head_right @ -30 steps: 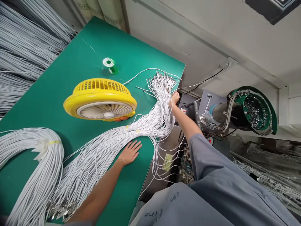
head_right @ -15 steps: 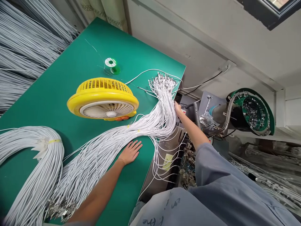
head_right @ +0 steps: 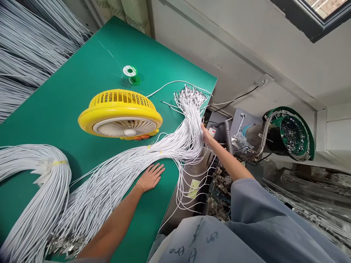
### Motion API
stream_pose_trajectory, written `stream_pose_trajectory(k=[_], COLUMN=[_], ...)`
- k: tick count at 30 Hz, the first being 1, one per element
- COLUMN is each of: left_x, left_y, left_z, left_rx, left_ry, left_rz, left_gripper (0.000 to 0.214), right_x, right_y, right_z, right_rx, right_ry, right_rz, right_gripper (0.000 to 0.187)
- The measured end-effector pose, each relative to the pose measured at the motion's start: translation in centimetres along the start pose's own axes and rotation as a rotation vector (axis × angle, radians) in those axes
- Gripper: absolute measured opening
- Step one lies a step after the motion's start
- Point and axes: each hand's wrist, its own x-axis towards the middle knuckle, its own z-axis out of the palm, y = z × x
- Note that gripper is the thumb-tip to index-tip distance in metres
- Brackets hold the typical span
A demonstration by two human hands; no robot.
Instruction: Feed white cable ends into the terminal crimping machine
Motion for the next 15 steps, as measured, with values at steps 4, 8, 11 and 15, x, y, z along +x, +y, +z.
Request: stream_pose_trajectory(k=[4,8,11,15], left_x=[0.0,-0.1,-0.1,-0.2], left_y=[0.0,0.0,0.0,-0.1], left_z=[-0.1,-0.1,0.2,0.5], left_rx=[0.014,0.025,0.025,0.023], left_ry=[-0.001,-0.003,0.015,0.043], left_rz=[0.001,0.004,0.002,0.012], left_gripper=[0.048,0.048,0.049,0.048], right_x=[0.2,0.2,0.2,0.0], right_y=[-0.3,-0.5,-0.8,-1.1], right_z=[1.0,1.4,1.6,2.0], right_rx=[0.006,-0.003,-0.012,-0.022], right_ry=[0.037,0.073,0.076,0.065], right_rz=[-0.029,-0.043,-0.042,-0.056], right_gripper=[0.031,0.023,0.020,0.025])
